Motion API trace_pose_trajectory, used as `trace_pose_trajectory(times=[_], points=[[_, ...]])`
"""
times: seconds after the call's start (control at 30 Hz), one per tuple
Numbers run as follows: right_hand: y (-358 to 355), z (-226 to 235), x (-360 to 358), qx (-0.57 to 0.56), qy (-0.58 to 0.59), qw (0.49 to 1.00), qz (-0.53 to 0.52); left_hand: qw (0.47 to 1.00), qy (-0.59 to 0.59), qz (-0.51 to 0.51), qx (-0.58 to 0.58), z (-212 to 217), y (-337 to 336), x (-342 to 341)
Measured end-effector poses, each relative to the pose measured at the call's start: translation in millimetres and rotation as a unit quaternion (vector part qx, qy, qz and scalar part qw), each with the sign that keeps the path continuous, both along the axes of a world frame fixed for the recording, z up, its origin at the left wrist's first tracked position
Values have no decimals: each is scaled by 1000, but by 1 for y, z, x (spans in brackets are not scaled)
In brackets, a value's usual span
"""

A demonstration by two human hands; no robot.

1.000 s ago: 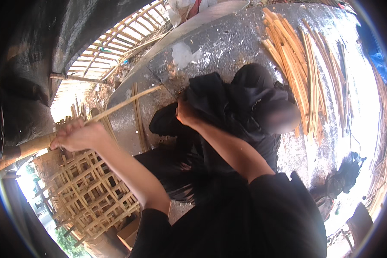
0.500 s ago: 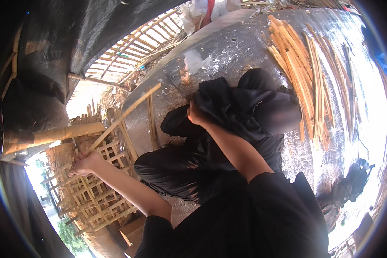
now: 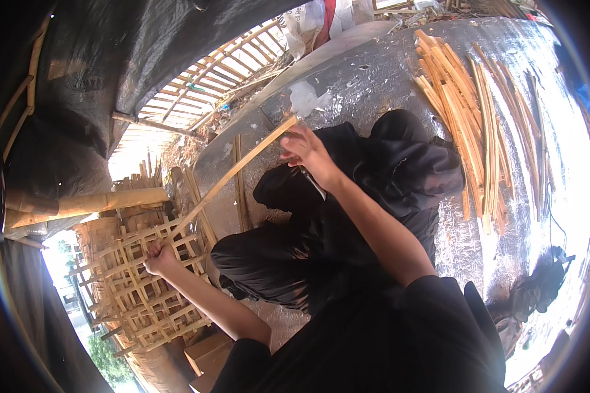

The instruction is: The person shaves a bamboo slat using a knife, smoothing the surface and edges. They pick up individual slats from a pile and repeat the shaving process by hand.

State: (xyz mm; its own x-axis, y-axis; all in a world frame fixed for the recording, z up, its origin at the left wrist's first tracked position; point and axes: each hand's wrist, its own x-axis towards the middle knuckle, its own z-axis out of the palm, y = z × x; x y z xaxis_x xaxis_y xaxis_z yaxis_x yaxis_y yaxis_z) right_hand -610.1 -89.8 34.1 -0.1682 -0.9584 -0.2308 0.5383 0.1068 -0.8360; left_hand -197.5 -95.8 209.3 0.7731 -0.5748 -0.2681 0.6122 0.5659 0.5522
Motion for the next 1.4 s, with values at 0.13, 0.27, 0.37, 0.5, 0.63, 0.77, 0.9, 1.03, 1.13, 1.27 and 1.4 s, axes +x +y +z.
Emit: trace_pose_trajectory(times=[0.13,0.27,0.37,0.5,0.63,0.77,0.9,1.03,1.13,1.27,1.4], points=[[6,36,-47,-100,-177,974,103,999,0,-33,-34,-21,8,27],[9,50,-61,-136,-97,976,143,995,59,-75,-30,-22,13,32],[11,59,-63,-91,-54,986,130,999,36,-17,21,-29,10,38],[11,60,-66,-63,-35,988,134,999,24,-16,30,-34,12,43],[8,62,-75,-39,27,981,186,998,53,-39,23,-31,15,37],[5,64,-77,-54,40,964,257,998,50,-45,-6,-32,20,49],[3,56,-76,-43,110,957,264,999,26,-26,37,-26,17,27],[2,46,-72,-51,159,947,274,997,28,-26,62,-23,22,28],[3,36,-66,-37,185,955,227,996,26,-15,90,-27,21,22],[-4,38,-61,40,92,991,86,994,26,-4,107,-33,18,17],[-9,41,-57,15,120,992,34,992,23,34,118,-38,13,20]])
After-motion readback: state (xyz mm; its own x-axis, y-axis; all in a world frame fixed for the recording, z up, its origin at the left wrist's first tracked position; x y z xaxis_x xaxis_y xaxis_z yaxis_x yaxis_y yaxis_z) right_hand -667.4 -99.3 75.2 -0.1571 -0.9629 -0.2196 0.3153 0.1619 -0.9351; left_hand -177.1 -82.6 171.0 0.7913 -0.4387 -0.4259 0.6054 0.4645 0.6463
